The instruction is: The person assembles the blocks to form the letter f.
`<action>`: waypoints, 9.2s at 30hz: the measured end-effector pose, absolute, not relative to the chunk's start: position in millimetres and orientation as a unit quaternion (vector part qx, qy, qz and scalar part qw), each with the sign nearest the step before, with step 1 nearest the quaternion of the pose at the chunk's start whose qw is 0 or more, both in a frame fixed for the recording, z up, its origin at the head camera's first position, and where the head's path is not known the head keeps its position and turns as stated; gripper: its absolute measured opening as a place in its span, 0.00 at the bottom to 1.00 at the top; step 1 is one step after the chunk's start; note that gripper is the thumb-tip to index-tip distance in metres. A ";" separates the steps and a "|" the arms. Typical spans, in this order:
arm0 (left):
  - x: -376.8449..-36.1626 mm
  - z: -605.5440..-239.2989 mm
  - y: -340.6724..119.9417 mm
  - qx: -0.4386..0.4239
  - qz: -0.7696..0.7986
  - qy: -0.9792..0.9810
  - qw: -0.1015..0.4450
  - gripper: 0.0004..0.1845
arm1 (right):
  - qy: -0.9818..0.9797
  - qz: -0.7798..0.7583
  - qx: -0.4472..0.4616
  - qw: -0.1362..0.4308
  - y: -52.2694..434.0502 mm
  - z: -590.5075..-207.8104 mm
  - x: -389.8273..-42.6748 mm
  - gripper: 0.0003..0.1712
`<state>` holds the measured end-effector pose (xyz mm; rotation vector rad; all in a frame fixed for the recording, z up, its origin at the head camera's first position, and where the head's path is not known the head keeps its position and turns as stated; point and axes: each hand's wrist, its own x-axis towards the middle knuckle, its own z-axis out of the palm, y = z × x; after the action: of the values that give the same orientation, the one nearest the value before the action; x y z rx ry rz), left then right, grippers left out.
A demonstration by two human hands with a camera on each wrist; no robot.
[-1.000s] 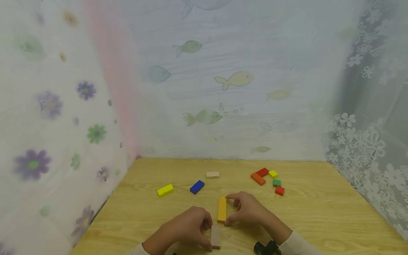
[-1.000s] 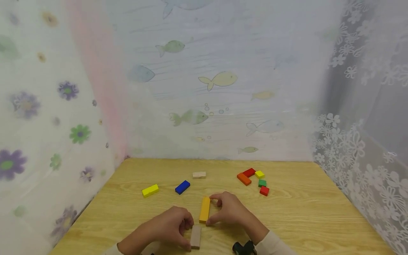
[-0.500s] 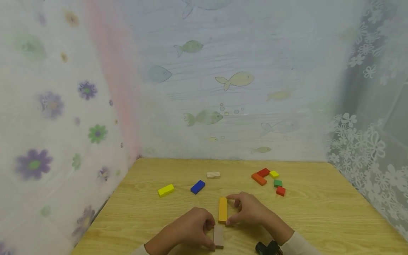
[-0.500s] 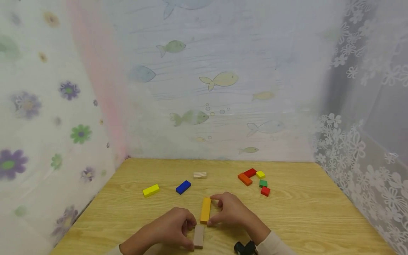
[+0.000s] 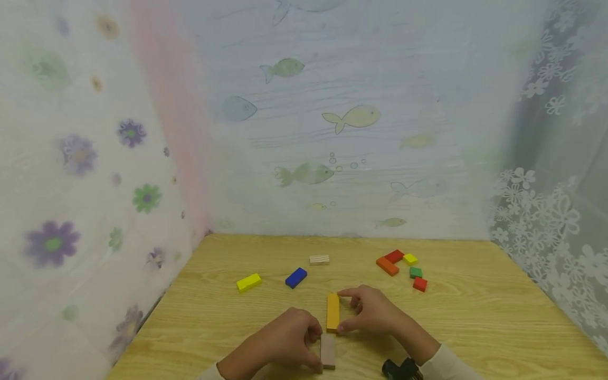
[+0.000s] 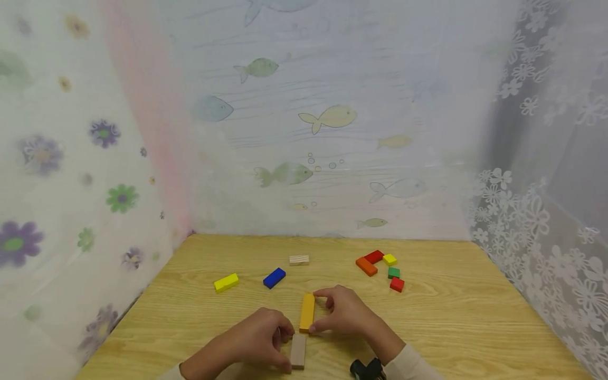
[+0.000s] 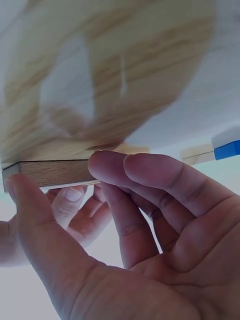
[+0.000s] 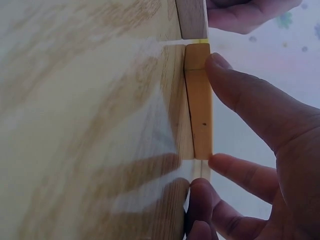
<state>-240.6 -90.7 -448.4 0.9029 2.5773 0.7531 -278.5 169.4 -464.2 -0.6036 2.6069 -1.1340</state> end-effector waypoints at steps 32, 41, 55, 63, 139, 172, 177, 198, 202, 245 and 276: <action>-237.4 -449.3 -82.3 0.301 0.277 0.900 0.150 0.25 | 0.893 -0.376 -0.222 0.108 168.2 -461.2 -277.2 0.44; -238.7 -452.2 -81.2 0.309 0.263 0.903 0.141 0.24 | 0.894 -0.374 -0.223 0.108 168.0 -463.0 -278.6 0.44; -237.6 -451.0 -81.3 0.303 0.266 0.904 0.143 0.27 | 0.901 -0.359 -0.221 0.099 167.6 -464.5 -279.0 0.44; -235.1 -448.8 -79.5 0.301 0.263 0.906 0.139 0.25 | 0.903 -0.359 -0.215 0.100 167.2 -464.3 -278.1 0.44; -233.8 -449.8 -76.7 0.291 0.234 0.922 0.105 0.24 | 0.906 -0.339 -0.232 0.102 166.6 -461.5 -276.4 0.46; -285.4 -438.6 -104.9 0.282 0.218 0.933 0.052 0.22 | 0.899 -0.357 -0.223 0.117 168.4 -467.1 -280.3 0.47; -299.0 -437.3 -110.6 0.279 0.199 0.939 0.020 0.22 | 0.899 -0.358 -0.221 0.118 167.9 -466.3 -279.6 0.47; -344.8 -443.6 -133.5 0.171 0.292 0.940 0.043 0.40 | 0.897 -0.358 -0.230 0.115 167.4 -464.6 -278.5 0.46; -349.5 -447.6 -134.5 0.159 0.315 0.934 0.059 0.40 | 0.895 -0.363 -0.234 0.114 167.3 -464.8 -278.1 0.46; -383.6 -454.7 -137.8 0.157 0.385 0.897 0.148 0.34 | 0.895 -0.365 -0.227 0.119 168.9 -469.9 -281.8 0.47; -381.9 -458.1 -93.1 0.169 0.420 0.881 0.139 0.33 | 0.899 -0.357 -0.227 0.115 169.0 -471.7 -283.5 0.47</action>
<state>-381.9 -93.1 -458.1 0.4874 2.5476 1.2135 -283.5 169.0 -471.7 -0.6639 2.6342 -1.0474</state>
